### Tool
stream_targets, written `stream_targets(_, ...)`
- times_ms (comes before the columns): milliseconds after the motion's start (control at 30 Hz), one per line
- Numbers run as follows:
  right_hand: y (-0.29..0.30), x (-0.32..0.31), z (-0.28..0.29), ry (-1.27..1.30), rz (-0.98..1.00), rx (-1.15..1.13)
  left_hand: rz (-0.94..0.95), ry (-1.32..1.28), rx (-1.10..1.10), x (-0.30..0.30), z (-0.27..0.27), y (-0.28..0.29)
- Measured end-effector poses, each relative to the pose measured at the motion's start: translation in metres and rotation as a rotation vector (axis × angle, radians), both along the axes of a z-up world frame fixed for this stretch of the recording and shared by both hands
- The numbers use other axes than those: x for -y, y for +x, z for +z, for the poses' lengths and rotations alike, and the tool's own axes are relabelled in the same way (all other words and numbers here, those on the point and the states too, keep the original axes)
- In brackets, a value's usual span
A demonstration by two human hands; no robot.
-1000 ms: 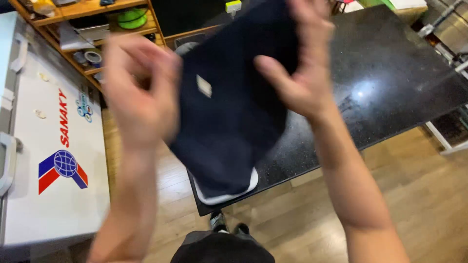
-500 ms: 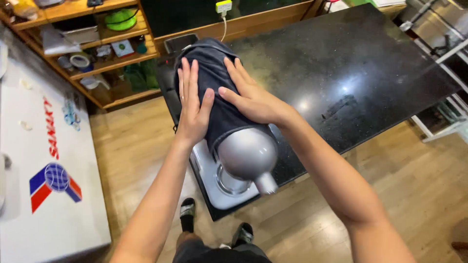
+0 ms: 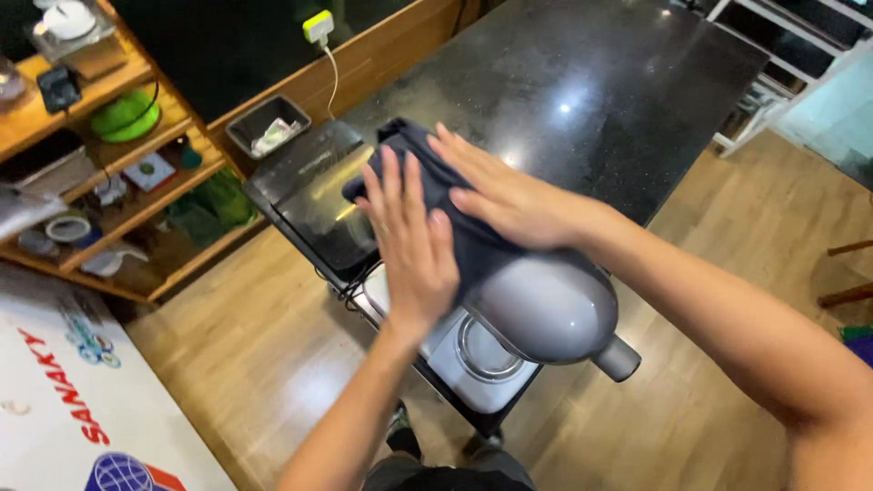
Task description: The recorder is cleaning a stand mixer using a cloth.
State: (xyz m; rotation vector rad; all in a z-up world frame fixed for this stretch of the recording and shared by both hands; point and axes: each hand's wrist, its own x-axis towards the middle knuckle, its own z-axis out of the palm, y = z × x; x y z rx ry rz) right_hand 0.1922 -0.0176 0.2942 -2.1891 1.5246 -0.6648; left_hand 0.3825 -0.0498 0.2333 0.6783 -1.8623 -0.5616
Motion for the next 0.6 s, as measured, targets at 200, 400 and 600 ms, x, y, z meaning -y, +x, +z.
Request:
stream_targets(200,0.004,-0.112,0.026,0.101,-0.085,0.02,-0.103,-0.018,0.058,-0.088,0.006,0.005)
stream_targets(400,0.021,-0.177,0.032,-0.009,-0.244,-0.1,-0.318,-0.057,0.137,-0.082,0.008,0.019)
stream_targets(600,0.0,-0.115,0.018,0.13,-0.19,0.09,-0.191,-0.205,0.205,0.004,0.024,0.007)
